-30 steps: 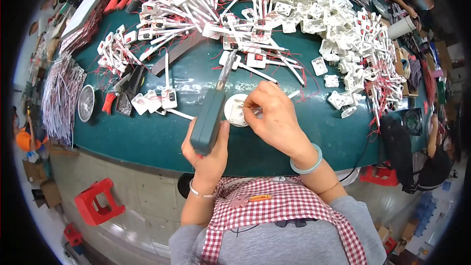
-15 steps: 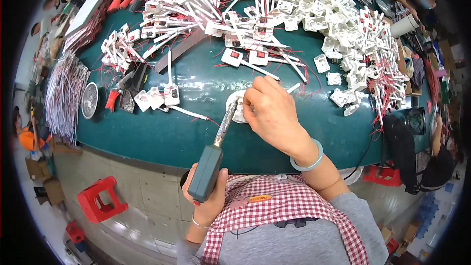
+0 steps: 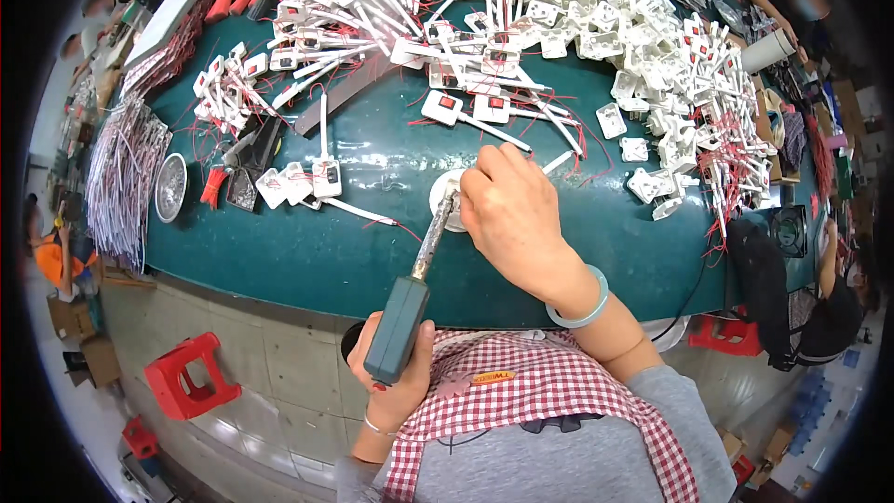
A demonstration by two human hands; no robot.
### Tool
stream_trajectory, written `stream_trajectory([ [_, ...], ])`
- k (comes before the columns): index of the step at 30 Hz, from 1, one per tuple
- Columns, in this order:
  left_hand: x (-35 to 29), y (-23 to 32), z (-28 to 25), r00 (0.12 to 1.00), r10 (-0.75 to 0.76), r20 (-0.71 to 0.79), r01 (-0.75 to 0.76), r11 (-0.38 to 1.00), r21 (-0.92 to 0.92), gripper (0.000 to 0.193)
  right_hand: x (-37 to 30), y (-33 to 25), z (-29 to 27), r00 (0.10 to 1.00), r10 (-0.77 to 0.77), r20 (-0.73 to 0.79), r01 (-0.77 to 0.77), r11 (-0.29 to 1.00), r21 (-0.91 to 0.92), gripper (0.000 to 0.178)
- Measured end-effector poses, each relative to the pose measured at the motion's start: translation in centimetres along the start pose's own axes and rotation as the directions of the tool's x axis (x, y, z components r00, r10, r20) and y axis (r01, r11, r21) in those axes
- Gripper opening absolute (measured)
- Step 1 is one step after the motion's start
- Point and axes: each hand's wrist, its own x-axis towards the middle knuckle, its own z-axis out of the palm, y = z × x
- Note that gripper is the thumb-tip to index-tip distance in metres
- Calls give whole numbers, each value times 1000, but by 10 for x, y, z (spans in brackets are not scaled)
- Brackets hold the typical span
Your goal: Soldering wires onto small electronic components at an assembly line station.
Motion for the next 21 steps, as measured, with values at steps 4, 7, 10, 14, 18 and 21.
stream_trajectory([
  [4,-2,1,-4,998,-51,22,51,999,11,16,0,0,0,1000,0,0,0,1000,7,5],
  [7,-4,-4,-5,1000,-26,-6,26,1000,-4,16,1,0,0,1000,2,6,-2,1000,16,5],
  [10,-3,-2,-4,999,-37,-12,37,999,-25,16,1,1,0,1000,5,12,-5,1000,27,5],
  [14,-3,-3,-1,996,-83,-11,82,995,-52,16,0,1,0,1000,9,23,-10,999,50,7],
  [18,-1,2,-3,997,-76,-1,76,996,-42,17,0,1,-1,1000,15,26,-16,999,48,8],
  [21,3,9,-6,995,-88,55,87,996,13,17,0,2,0,1000,16,26,-17,999,50,8],
])
